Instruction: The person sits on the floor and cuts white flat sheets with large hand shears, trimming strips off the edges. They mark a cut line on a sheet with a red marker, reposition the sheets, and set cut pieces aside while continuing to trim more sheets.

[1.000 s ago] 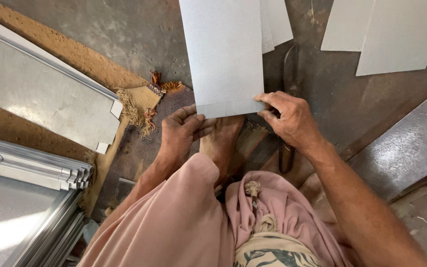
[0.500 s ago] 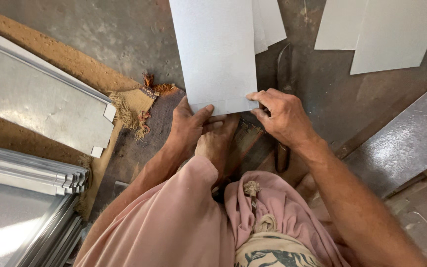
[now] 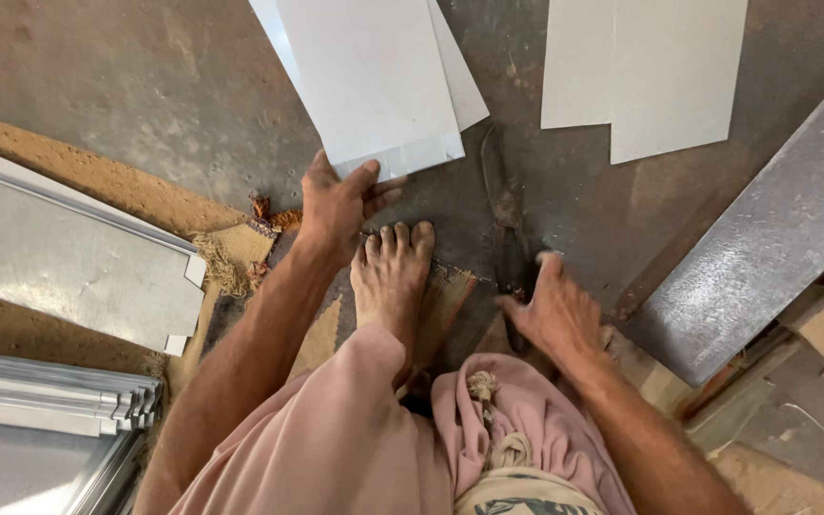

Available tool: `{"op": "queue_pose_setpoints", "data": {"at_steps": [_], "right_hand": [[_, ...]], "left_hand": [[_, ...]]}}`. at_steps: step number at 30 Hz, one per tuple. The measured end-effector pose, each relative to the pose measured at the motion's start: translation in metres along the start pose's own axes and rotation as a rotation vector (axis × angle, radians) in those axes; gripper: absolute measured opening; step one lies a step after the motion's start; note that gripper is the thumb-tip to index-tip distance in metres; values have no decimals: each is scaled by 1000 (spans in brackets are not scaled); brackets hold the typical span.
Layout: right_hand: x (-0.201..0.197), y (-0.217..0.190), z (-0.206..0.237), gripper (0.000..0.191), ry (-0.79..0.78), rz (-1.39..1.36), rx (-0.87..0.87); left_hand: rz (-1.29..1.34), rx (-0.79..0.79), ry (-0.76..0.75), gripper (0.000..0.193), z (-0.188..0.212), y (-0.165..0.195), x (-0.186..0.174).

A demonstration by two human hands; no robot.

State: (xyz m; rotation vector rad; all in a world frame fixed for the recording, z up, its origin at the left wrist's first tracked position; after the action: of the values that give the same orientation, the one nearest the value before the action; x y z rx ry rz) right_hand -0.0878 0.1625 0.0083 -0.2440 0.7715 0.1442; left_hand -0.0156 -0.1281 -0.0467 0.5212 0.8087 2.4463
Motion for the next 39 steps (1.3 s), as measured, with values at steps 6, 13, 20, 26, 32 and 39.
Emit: {"op": "queue_pose_setpoints", "data": {"at_steps": [6, 13, 20, 26, 32, 39], "right_hand": [[43, 41, 8, 58, -74, -72, 159], [47, 65, 14, 22, -84, -722, -139], [64, 29, 23, 69, -426, -1158, -80], [61, 1, 17, 62, -533, -1236, 16], [62, -6, 15, 14, -566, -1310, -9], [64, -9, 11, 10, -497, -1251, 3]], "left_hand": [[33, 87, -48, 45, -30, 20, 17], [2, 108, -13, 46, -41, 16, 19], [13, 80, -7, 45, -34, 8, 24], [-2, 89, -17, 42, -18, 6, 27], [-25, 81, -18, 42, -9, 10, 26], [-11, 88, -9, 45, -8, 11, 26]]}}
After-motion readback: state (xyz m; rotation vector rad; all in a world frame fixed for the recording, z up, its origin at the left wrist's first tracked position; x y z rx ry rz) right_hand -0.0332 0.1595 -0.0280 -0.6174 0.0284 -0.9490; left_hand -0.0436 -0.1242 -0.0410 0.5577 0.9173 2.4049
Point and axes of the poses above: each hand's wrist, its own z-axis away from the middle knuckle, its own x-axis out of the palm, y = z × x, the point moved 10 cm from there along -z, towards the middle knuckle, and after that the axes turned 4 degrees about x, right-handed, at the moved point
